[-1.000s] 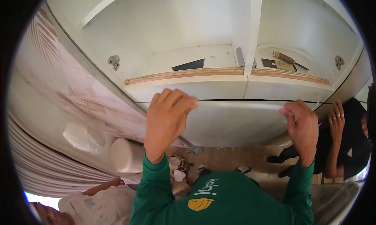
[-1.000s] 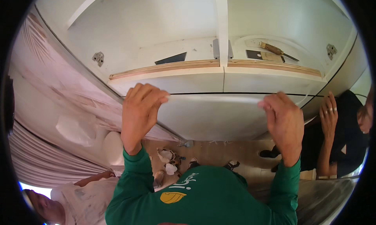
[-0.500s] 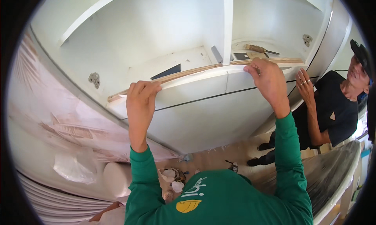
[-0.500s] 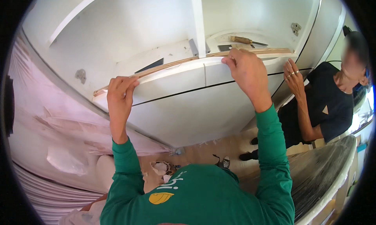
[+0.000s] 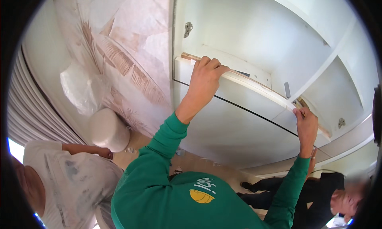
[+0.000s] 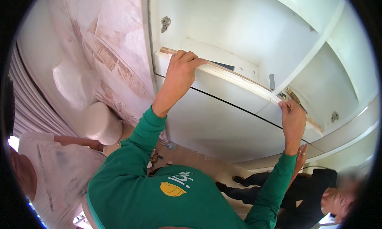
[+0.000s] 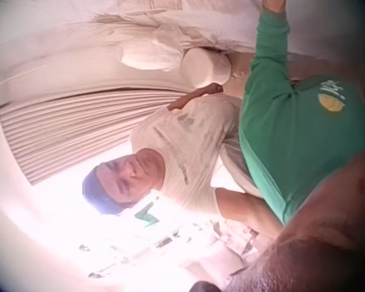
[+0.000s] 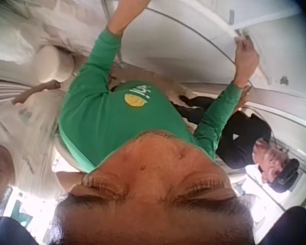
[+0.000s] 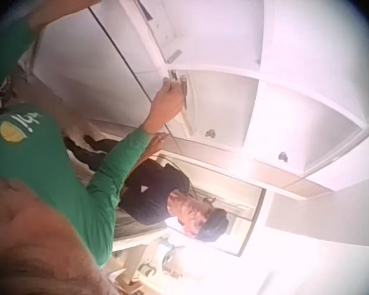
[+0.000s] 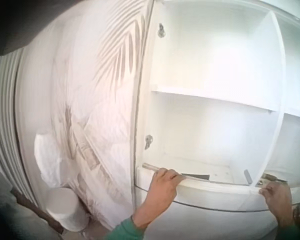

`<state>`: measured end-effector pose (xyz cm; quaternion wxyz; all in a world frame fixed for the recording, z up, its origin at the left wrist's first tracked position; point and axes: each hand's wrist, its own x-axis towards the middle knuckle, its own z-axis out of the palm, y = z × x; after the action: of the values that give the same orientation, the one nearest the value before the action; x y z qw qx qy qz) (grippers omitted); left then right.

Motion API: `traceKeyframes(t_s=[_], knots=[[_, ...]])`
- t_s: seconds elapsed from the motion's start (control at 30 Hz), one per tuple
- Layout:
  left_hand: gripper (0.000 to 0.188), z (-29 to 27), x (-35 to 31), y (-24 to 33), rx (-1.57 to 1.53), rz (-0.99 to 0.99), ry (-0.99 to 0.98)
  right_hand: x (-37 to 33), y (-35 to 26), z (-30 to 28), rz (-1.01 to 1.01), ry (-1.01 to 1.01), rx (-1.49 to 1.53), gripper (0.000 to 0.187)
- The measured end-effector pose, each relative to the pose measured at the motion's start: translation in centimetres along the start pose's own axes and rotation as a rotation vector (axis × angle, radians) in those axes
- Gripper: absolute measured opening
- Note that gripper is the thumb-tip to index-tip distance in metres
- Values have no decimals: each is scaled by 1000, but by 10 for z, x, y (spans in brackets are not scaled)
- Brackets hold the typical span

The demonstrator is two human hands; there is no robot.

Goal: The person applies white trim to the edge of a wooden cabinet shelf using a putty knife and a pencil for alignment while working with other people.

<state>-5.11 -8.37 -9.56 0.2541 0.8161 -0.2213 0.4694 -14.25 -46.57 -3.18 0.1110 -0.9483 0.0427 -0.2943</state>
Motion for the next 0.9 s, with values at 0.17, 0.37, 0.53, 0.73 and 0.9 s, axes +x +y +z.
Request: traceKeyframes(t_s=[0.17,0.37,0.53,0.73,0.9], knots=[[41,-2,-3,-11,-75,-22,52,2,-12,2,16,-29,9,30],[35,-6,-2,-18,-131,-63,111,2,-25,0,31,-37,23,29],[29,-3,-1,-30,-112,-85,118,3,-27,9,-49,6,25,27],[15,-4,3,-32,-131,-168,40,4,-23,16,-41,27,87,24],[13,-5,3,-39,-140,-203,38,2,-23,24,-80,91,149,24]])
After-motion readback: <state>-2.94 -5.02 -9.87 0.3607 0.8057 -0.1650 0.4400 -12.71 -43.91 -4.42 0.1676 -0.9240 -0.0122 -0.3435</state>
